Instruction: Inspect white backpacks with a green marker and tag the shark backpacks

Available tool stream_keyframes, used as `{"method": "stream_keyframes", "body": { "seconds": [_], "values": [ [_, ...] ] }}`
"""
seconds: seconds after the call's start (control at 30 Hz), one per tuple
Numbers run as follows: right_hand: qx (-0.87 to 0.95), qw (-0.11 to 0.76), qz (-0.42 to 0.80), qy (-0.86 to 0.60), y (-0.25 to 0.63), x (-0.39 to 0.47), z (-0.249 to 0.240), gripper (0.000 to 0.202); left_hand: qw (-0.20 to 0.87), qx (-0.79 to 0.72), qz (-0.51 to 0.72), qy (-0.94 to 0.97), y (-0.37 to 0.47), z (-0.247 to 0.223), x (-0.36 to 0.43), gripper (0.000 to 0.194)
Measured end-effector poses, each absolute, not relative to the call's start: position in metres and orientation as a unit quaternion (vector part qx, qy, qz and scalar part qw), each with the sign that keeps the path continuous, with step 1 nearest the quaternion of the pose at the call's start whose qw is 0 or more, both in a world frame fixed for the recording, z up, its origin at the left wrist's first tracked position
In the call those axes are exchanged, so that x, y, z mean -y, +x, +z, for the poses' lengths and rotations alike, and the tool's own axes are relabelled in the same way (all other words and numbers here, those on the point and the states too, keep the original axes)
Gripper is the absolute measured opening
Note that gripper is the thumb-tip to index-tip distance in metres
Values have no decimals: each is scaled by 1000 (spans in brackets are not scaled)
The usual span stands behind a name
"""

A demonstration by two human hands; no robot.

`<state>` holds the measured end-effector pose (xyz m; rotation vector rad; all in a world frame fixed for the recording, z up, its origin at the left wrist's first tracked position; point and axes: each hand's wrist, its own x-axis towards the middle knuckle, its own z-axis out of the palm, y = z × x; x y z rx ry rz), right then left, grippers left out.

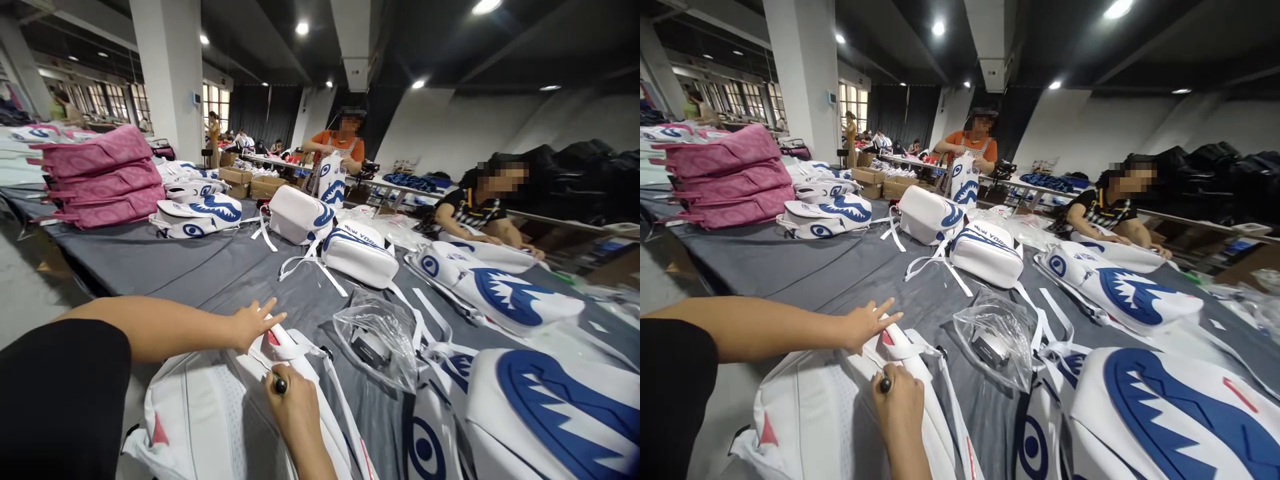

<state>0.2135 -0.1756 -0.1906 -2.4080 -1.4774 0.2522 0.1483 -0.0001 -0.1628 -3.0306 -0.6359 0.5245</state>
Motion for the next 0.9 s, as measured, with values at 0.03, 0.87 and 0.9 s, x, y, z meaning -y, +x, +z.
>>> {"method": "stream_keyframes", "body": {
  "seconds": [0.03,0.87,0.9],
  "values": [
    [512,149,93,-841,213,175,-189,20,7,204,173,-964,149,-164,1,150],
    [458,250,101,-847,211,161,-207,20,135,200,179,-954,157,-183,-5,145],
    [457,251,103,-847,211,162,-206,20,136,195,177,-955,157,-185,-7,144]
  ]
}}
